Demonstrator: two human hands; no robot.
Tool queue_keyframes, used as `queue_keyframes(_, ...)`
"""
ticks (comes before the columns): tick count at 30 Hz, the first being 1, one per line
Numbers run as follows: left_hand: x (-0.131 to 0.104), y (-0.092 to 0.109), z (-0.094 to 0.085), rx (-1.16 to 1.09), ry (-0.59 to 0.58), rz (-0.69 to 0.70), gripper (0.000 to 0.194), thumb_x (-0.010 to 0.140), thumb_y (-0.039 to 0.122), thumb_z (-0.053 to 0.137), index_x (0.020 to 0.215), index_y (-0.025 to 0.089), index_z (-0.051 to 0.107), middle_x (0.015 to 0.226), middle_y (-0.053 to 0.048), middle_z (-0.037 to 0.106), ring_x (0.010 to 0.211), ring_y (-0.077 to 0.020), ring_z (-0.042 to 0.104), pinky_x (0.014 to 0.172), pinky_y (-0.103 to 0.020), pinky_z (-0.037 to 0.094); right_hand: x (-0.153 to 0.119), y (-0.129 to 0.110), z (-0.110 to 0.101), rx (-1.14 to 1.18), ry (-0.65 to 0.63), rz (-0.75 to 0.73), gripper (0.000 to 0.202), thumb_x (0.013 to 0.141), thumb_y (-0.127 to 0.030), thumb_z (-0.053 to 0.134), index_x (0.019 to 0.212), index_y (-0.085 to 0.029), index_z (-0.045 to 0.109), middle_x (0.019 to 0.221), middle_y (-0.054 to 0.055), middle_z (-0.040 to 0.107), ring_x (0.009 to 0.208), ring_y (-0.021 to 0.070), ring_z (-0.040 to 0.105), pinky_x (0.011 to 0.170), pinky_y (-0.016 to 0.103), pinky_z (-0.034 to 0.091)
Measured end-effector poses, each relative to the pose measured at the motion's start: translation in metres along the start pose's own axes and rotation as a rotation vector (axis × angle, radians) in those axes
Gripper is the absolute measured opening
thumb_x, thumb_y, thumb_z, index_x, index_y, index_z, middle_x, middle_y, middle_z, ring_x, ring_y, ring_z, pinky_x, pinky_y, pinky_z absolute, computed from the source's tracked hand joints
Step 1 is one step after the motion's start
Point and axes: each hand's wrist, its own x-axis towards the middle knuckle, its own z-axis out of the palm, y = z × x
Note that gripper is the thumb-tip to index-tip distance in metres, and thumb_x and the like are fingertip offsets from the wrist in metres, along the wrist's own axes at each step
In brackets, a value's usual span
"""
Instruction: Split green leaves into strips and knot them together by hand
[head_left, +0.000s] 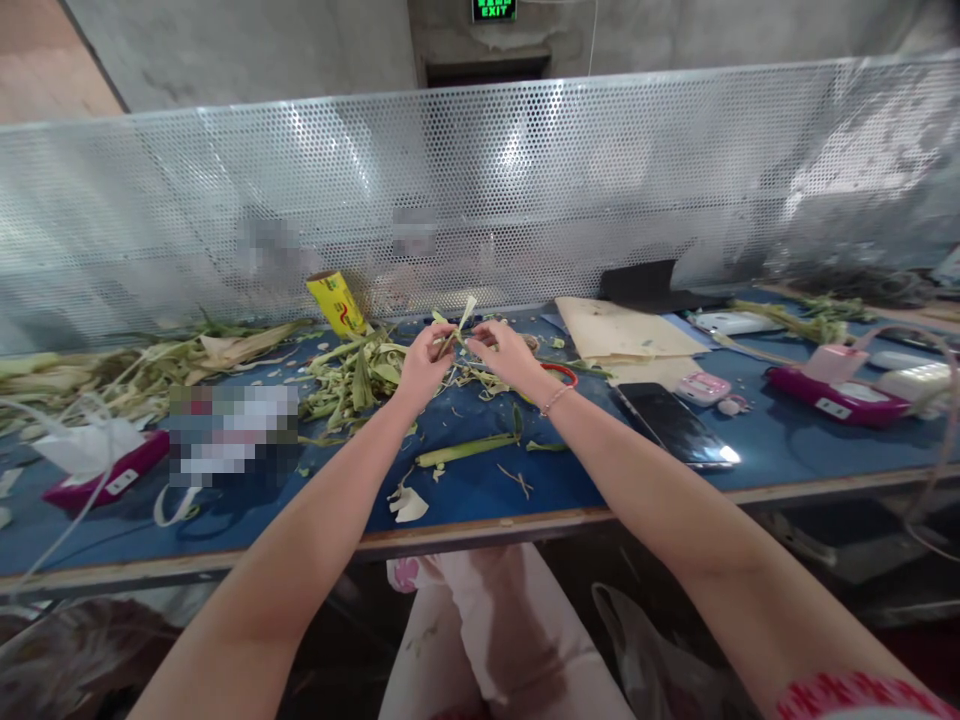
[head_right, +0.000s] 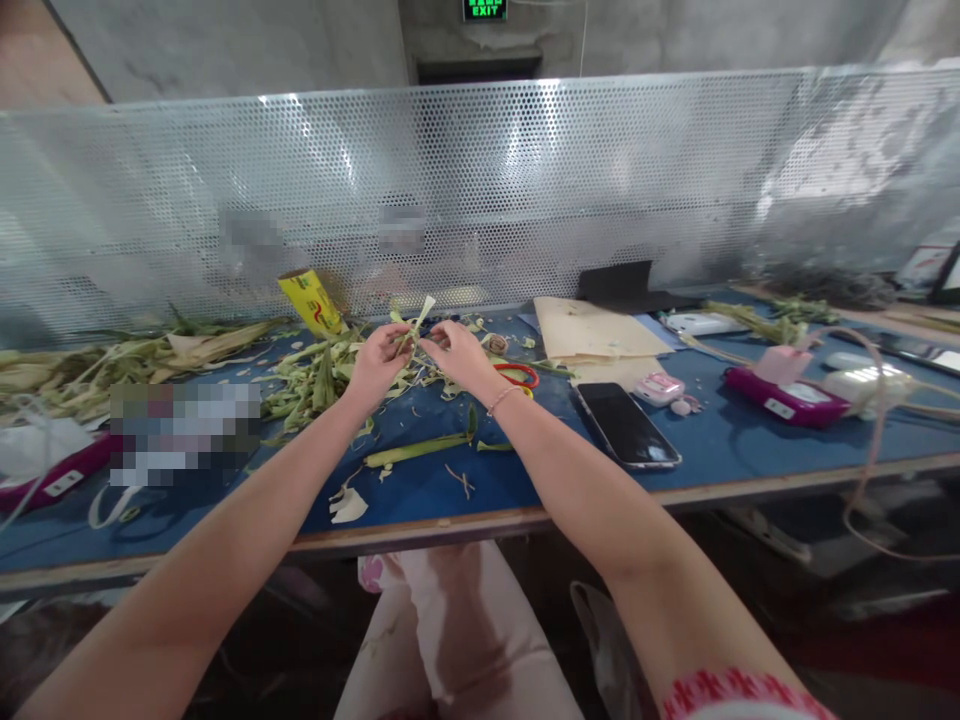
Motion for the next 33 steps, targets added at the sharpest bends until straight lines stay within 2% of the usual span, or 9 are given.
queue_keyframes(5, -0.005, 0.003, 0.006, -0.127, -0.109, -0.051, 0.051, 0.054, 0.003, 0.047, 0.101, 0.021, 0.052, 0.120, -0.007, 0.054, 0.114, -0.0176, 0.050, 0.095, -0.032, 0.038, -0.008, -0.009, 0.005, -0.157, 0.040, -0.064, 0.033, 0.075, -0.037, 0.055, 0.098, -0.014, 0.051, 0.095, 0.011, 0.059, 0.090, 0.0200, 0.056, 0.080, 0.034, 0.043)
queue_keyframes(9, -0.010, 0.009, 0.014, -0.254, -0.128, -0.128, 0.052, 0.056, 0.006, 0.047, 0.104, 0.024, 0.042, 0.116, -0.008, 0.057, 0.104, -0.0174, 0.056, 0.087, -0.033, 0.043, -0.011, -0.017, 0.001, -0.303, 0.078, -0.017, 0.030, 0.077, -0.040, 0.052, 0.092, -0.015, 0.051, 0.089, 0.011, 0.060, 0.085, 0.0223, 0.056, 0.076, 0.035, 0.042)
queue_keyframes(11, -0.011, 0.013, 0.017, -0.310, -0.097, -0.148, 0.053, 0.058, 0.007, 0.048, 0.106, 0.025, 0.036, 0.108, -0.006, 0.061, 0.097, -0.0162, 0.059, 0.083, -0.033, 0.043, -0.010, -0.018, -0.001, -0.320, 0.074, -0.016, 0.023, 0.079, -0.038, 0.049, 0.087, -0.016, 0.051, 0.084, 0.010, 0.060, 0.082, 0.0213, 0.056, 0.073, 0.033, 0.042)
queue_keyframes(14, -0.009, 0.017, 0.017, -0.360, 0.030, -0.182, 0.046, 0.062, 0.007, 0.046, 0.103, 0.025, 0.034, 0.093, -0.003, 0.065, 0.082, -0.0135, 0.061, 0.074, -0.029, 0.044, -0.008, -0.017, -0.004, -0.329, 0.059, -0.081, 0.014, 0.082, -0.025, 0.043, 0.084, -0.016, 0.053, 0.086, 0.010, 0.060, 0.085, 0.0207, 0.055, 0.076, 0.032, 0.041)
queue_keyframes(18, -0.001, 0.016, 0.008, -0.284, 0.179, -0.262, 0.015, 0.072, 0.014, 0.045, 0.085, 0.017, 0.049, 0.073, -0.003, 0.064, 0.057, -0.0088, 0.054, 0.052, -0.020, 0.038, -0.006, -0.013, -0.007, -0.320, -0.002, -0.142, 0.022, 0.082, -0.017, 0.039, 0.094, -0.015, 0.057, 0.099, 0.011, 0.061, 0.095, 0.0214, 0.054, 0.083, 0.034, 0.039)
queue_keyframes(21, 0.001, 0.015, 0.003, -0.282, 0.150, -0.289, 0.016, 0.079, 0.024, 0.046, 0.077, 0.013, 0.057, 0.068, -0.003, 0.061, 0.045, -0.0050, 0.044, 0.042, -0.019, 0.030, -0.005, -0.012, -0.008, -0.332, -0.081, -0.129, 0.028, 0.083, -0.017, 0.037, 0.102, -0.016, 0.057, 0.103, 0.010, 0.062, 0.098, 0.0225, 0.054, 0.084, 0.037, 0.038)
queue_keyframes(24, -0.001, 0.015, 0.003, -0.320, 0.133, -0.291, 0.014, 0.078, 0.025, 0.053, 0.075, 0.012, 0.059, 0.068, -0.001, 0.061, 0.041, -0.0026, 0.041, 0.039, -0.017, 0.027, -0.005, -0.011, -0.008, -0.369, -0.142, -0.117, 0.031, 0.083, -0.015, 0.036, 0.106, -0.016, 0.057, 0.104, 0.010, 0.062, 0.100, 0.0233, 0.054, 0.085, 0.038, 0.037)
queue_keyframes(28, -0.002, 0.014, 0.004, -0.497, 0.077, -0.359, 0.011, 0.075, 0.024, 0.059, 0.071, 0.013, 0.059, 0.056, 0.002, 0.056, 0.043, -0.0031, 0.044, 0.040, -0.015, 0.032, -0.004, -0.007, -0.006, -0.357, -0.221, -0.202, 0.032, 0.084, -0.013, 0.036, 0.109, -0.015, 0.056, 0.104, 0.010, 0.062, 0.100, 0.0219, 0.054, 0.086, 0.036, 0.038)
queue_keyframes(33, 0.000, 0.011, -0.001, -0.592, -0.020, -0.388, 0.015, 0.073, 0.023, 0.062, 0.085, 0.014, 0.063, 0.058, 0.001, 0.059, 0.046, -0.0027, 0.048, 0.044, -0.013, 0.038, -0.003, 0.000, 0.000, -0.283, -0.253, -0.231, 0.030, 0.083, -0.014, 0.038, 0.106, -0.015, 0.058, 0.106, 0.010, 0.061, 0.100, 0.0203, 0.055, 0.087, 0.034, 0.040)
